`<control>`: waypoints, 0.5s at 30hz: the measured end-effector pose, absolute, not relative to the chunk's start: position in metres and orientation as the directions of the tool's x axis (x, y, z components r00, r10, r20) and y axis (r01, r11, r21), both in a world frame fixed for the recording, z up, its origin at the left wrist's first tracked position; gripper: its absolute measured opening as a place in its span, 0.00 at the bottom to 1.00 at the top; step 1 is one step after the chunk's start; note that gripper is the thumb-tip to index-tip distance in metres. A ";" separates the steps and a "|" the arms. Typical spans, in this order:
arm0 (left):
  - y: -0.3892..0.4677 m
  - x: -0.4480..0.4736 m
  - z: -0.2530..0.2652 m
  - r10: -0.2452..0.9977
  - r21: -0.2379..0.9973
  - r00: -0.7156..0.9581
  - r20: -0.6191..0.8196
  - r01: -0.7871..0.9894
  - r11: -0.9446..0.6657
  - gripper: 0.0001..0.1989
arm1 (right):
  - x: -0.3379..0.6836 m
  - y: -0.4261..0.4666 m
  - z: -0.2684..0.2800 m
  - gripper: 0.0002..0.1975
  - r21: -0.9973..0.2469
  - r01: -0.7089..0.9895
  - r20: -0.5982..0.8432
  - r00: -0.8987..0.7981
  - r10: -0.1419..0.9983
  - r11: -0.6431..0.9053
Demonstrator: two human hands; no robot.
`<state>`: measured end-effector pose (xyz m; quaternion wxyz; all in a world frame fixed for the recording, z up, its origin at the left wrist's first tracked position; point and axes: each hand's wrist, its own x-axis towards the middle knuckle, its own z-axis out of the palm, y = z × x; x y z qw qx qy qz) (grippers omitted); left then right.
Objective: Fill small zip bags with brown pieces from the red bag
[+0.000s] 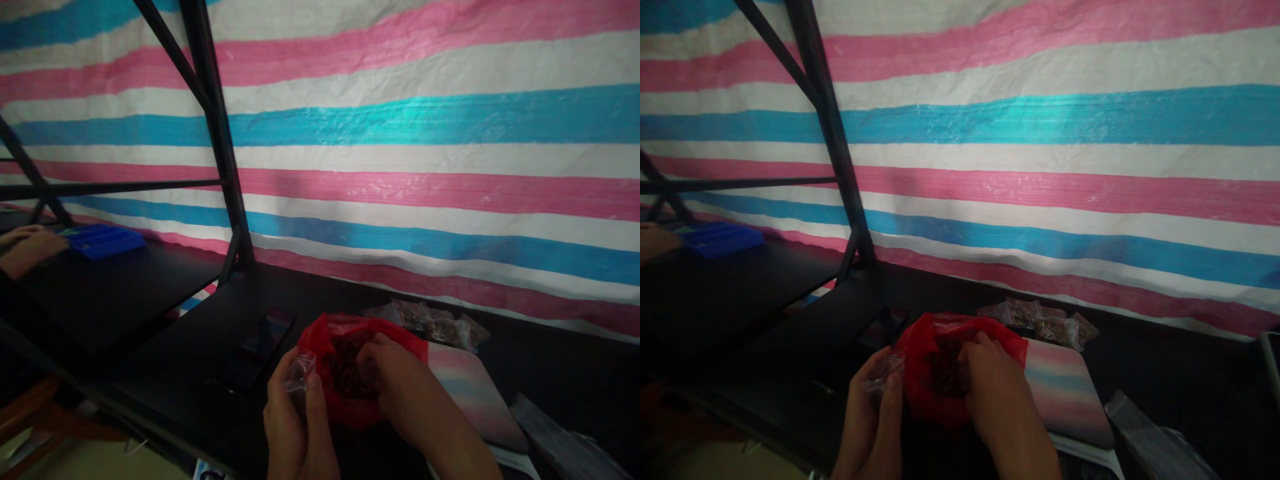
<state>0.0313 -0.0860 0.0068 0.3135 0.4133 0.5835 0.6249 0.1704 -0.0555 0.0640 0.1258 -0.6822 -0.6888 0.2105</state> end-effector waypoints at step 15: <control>-0.090 0.024 0.034 0.877 0.946 -0.416 -0.238 -0.303 0.113 0.19 | 0.156 -0.059 0.069 0.25 -0.435 0.900 -0.132 -0.061 0.989 -0.002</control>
